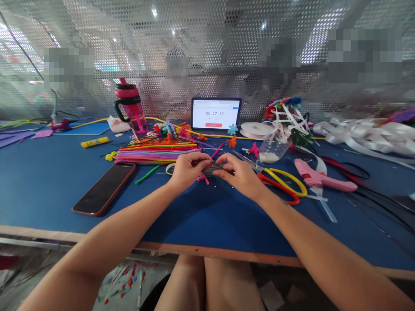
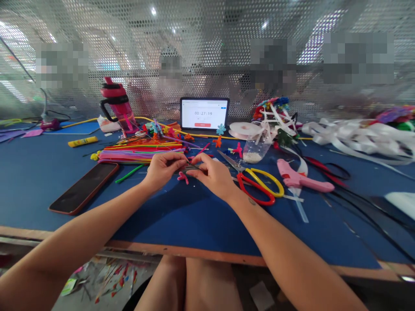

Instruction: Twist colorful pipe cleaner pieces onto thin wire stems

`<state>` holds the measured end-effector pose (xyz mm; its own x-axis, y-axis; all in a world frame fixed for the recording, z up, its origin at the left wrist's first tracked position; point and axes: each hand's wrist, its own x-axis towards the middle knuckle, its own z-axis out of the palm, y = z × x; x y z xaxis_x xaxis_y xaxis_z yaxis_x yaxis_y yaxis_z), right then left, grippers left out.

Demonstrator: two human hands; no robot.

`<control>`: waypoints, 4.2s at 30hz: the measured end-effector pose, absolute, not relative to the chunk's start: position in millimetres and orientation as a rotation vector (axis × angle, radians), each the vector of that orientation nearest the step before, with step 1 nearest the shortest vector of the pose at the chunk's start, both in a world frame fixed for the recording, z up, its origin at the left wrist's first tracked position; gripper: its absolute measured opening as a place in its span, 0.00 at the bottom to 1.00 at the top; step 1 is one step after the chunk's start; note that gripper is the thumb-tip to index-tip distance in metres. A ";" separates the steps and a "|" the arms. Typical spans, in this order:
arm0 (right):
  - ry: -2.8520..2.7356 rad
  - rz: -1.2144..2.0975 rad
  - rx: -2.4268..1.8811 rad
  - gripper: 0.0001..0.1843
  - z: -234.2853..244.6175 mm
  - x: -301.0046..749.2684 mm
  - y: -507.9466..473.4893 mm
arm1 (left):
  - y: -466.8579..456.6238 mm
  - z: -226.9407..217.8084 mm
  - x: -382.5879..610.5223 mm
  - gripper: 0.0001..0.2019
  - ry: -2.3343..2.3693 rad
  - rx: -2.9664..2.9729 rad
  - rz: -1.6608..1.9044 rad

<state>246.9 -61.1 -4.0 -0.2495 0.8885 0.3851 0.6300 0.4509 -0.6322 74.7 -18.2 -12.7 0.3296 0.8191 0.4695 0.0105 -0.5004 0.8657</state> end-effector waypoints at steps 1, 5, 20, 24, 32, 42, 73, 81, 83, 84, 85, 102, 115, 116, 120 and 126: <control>-1.977 0.435 -1.267 0.15 -3.9 246.7 -61.7 | -18.4 -12.6 74.8 0.05 0.738 1.791 1.260; -1.954 0.386 -1.233 0.13 -0.4 246.1 -64.0 | -19.2 -12.4 75.4 0.06 0.722 1.772 1.269; -1.977 0.536 -1.230 0.16 -5.6 247.1 -60.8 | -19.5 -13.1 73.9 0.05 0.765 1.897 1.270; -1.917 0.370 -1.239 0.12 -3.1 244.9 -63.4 | -21.4 -13.1 74.6 0.06 0.774 1.901 1.264; -1.926 0.580 -1.206 0.16 0.6 244.6 -62.5 | -20.6 -9.9 74.7 0.04 0.723 1.909 1.287; -1.906 0.574 -1.207 0.15 -5.3 245.1 -60.8 | -22.5 -12.8 74.2 0.04 0.757 1.962 1.264; -1.957 0.692 -1.140 0.15 -0.7 249.5 -59.0 | -20.2 -6.3 71.6 0.05 0.714 2.067 1.234; -1.932 0.779 -1.103 0.15 -3.8 248.2 -58.5 | -22.6 -9.0 71.9 0.06 0.736 2.053 1.256; -1.896 0.779 -1.079 0.14 -4.8 246.2 -59.8 | -23.1 -8.7 71.9 0.05 0.743 2.057 1.255; -1.881 0.778 -1.075 0.14 -4.9 245.6 -60.4 | -23.1 -8.6 72.0 0.05 0.743 2.051 1.255; -1.872 0.773 -1.079 0.14 -4.7 245.3 -61.0 | -22.9 -8.6 72.1 0.05 0.738 2.037 1.252; -1.902 0.630 -1.194 0.15 -7.6 247.9 -58.3 | -24.2 -15.2 75.9 0.07 0.792 1.852 1.221; -2.039 0.604 -1.248 0.21 0.4 251.9 -58.9 | -17.1 -15.9 73.0 0.06 0.745 1.820 1.240; -2.044 0.608 -1.243 0.21 -0.7 251.8 -58.5 | -18.0 -15.5 73.3 0.06 0.758 1.837 1.245; -1.987 0.616 -1.190 0.14 -4.8 250.0 -57.7 | -21.6 -15.4 75.2 0.06 0.811 1.896 1.261; -1.911 0.624 -1.146 0.14 -2.5 247.2 -60.8 | -21.5 -16.4 74.8 0.06 0.792 1.959 1.241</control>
<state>247.2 -60.8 -2.5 -0.2655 0.8841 0.3844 0.4873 0.4671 -0.7378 74.8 -21.5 -16.4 0.3609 0.7803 0.5107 0.1343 -0.5854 0.7995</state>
